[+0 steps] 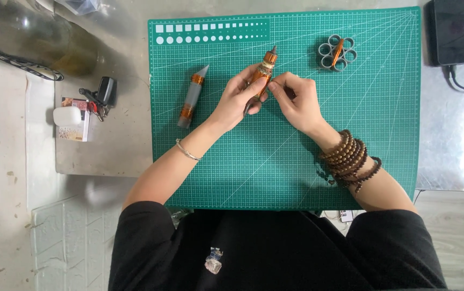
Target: The person assembles a small orange cylindrical device on a green cutting mat, attaching a small component to its side. They then open a large water bottle, pour liquid into a small black cap, and close the bottle before returning to the device to continue assembly.
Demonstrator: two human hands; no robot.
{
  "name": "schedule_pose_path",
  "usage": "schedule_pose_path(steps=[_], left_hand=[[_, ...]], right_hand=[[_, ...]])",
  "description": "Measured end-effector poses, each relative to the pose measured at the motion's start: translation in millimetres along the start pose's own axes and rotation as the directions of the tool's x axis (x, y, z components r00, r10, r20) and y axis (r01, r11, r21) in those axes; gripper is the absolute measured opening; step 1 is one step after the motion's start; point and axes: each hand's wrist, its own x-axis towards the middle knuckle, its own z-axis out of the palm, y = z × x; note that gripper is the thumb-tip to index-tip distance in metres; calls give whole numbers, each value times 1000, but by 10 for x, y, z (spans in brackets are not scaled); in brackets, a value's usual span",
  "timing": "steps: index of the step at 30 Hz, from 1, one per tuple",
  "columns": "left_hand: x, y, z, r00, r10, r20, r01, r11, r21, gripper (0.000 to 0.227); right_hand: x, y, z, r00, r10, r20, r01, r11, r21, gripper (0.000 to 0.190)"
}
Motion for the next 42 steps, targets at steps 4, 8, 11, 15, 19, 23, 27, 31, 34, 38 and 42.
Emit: schedule_pose_path(steps=[4, 8, 11, 15, 19, 23, 27, 31, 34, 38, 42], left_hand=[[5, 18, -23, 1000, -5, 2, 4, 1000, 28, 47], [10, 15, -42, 999, 34, 0, -34, 997, 71, 43], [14, -5, -45, 998, 55, -15, -53, 996, 72, 41], [30, -91, -75, 999, 23, -26, -22, 999, 45, 42], [15, -65, -35, 1000, 10, -16, -10, 1000, -5, 45], [17, -82, -35, 999, 29, -13, -30, 999, -21, 45], [5, -61, -25, 999, 26, -24, -26, 1000, -14, 46], [10, -17, 3, 1000, 25, -6, -25, 1000, -9, 51], [7, -12, -16, 999, 37, -4, -37, 999, -1, 47], [1, 19, -6, 1000, 15, -5, -15, 1000, -13, 48], [-4, 20, 1, 1000, -3, 1, 3, 999, -50, 46]], right_hand=[[42, -112, -3, 1000, -13, 10, 13, 1000, -8, 16], [51, -136, -14, 1000, -6, 9, 6, 1000, 2, 16], [52, -155, -9, 1000, -8, 12, 8, 1000, -3, 16], [36, -111, 7, 1000, -10, 10, 11, 1000, -2, 16], [39, -117, 3, 1000, -12, 14, 12, 1000, 12, 17], [30, -58, -6, 1000, -18, 17, 18, 1000, 4, 16], [0, 12, -8, 1000, -7, 17, 7, 1000, -5, 17], [9, -5, -7, 1000, -13, 18, 13, 1000, 0, 16], [7, 3, -6, 999, -29, 17, 29, 1000, -1, 16], [7, -15, -10, 999, -43, 24, 44, 999, -19, 16], [12, -22, -6, 998, -51, 27, 52, 998, -24, 16]])
